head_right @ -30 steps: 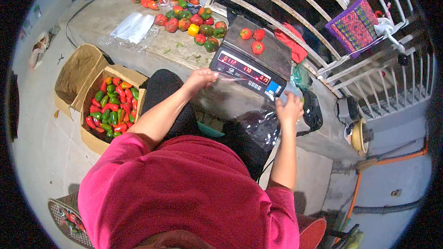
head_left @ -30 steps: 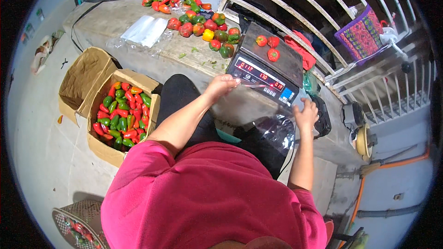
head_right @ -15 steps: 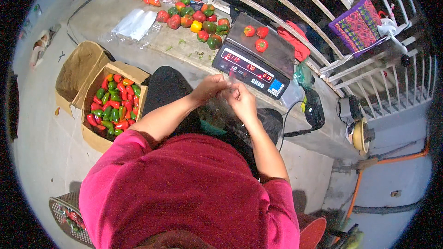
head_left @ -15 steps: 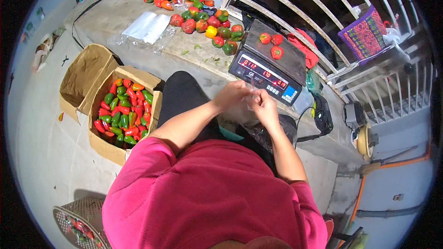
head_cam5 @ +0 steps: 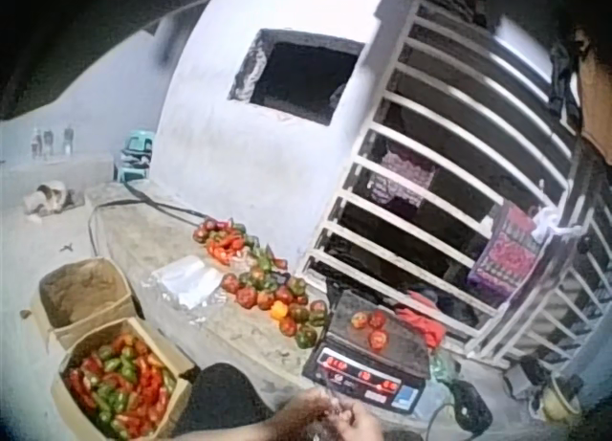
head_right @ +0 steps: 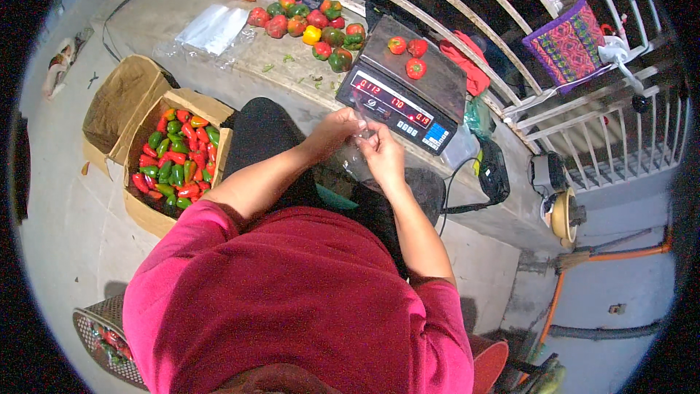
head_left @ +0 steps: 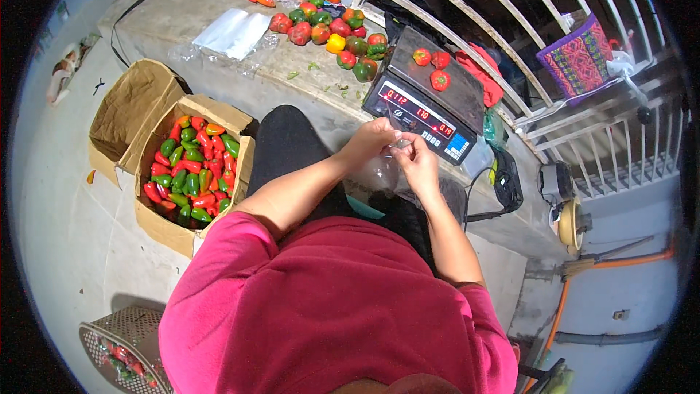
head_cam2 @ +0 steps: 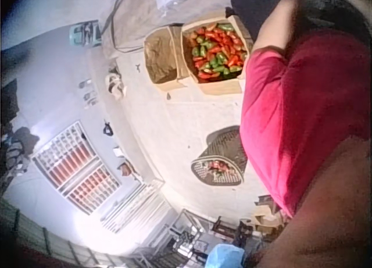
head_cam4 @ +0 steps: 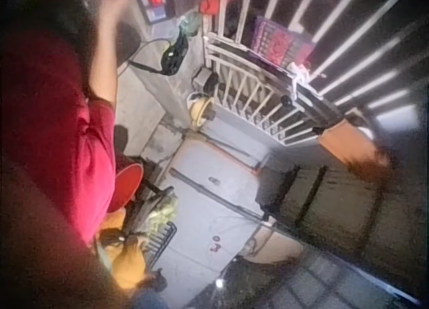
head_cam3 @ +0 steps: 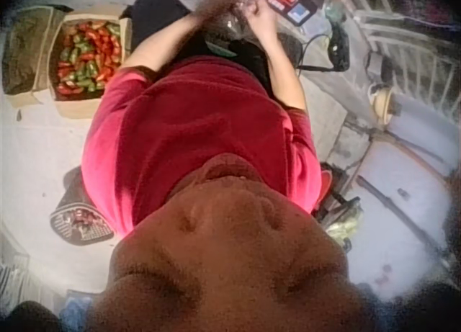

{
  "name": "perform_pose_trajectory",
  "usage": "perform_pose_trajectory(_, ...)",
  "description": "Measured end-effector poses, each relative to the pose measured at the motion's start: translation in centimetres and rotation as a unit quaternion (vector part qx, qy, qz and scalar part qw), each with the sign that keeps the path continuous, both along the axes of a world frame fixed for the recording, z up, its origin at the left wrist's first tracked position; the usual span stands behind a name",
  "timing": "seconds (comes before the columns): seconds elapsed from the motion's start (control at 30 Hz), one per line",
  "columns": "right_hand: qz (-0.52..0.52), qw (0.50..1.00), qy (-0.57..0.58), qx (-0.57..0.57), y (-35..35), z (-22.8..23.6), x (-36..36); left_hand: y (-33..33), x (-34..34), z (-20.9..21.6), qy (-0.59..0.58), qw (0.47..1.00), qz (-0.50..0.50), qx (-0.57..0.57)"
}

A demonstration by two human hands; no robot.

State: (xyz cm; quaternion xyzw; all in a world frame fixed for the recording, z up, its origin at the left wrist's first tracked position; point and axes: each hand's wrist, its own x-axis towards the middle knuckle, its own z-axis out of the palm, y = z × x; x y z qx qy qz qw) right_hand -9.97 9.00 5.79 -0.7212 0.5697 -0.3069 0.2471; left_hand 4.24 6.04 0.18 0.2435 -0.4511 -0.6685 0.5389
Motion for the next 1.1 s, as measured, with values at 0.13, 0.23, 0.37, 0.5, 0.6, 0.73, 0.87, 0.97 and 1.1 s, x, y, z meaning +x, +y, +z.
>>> perform_pose_trajectory(0.13,0.008,1.0,-0.011,0.009,0.5,0.8,0.8,0.8,0.3,1.4,-0.16,0.984,0.061,-0.04)
perform_pose_trajectory(0.23,0.028,0.999,-0.031,0.026,0.5,0.9,0.9,1.1,0.4,1.9,-0.146,0.987,0.053,-0.042)
perform_pose_trajectory(0.37,0.038,0.998,-0.037,0.039,-0.3,-0.5,0.2,0.0,-0.1,-0.2,-0.106,0.993,0.024,-0.04)
perform_pose_trajectory(0.5,0.042,0.999,-0.019,-0.004,-0.7,-0.4,0.2,-0.1,-0.6,-0.1,0.033,0.999,0.007,0.014)
perform_pose_trajectory(0.6,0.032,0.998,-0.018,-0.06,-1.1,-0.9,-0.1,-0.3,0.1,-0.3,0.045,0.996,-0.052,0.051)
perform_pose_trajectory(0.73,0.001,0.998,-0.03,-0.055,-1.7,-1.3,-0.5,-0.7,0.7,-1.4,0.11,0.981,-0.106,0.123)
perform_pose_trajectory(0.87,0.001,0.997,-0.08,-0.023,-2.0,-2.0,-0.3,-0.1,0.4,-1.3,0.252,0.933,-0.139,0.215)
perform_pose_trajectory(0.97,0.0,0.994,-0.11,0.011,-2.3,-2.6,0.0,-1.6,-0.1,-3.5,0.303,0.925,-0.178,0.143)
perform_pose_trajectory(1.1,0.005,0.993,-0.109,-0.035,-1.8,-2.0,0.8,-1.0,0.2,-1.4,0.302,0.928,-0.187,0.115)
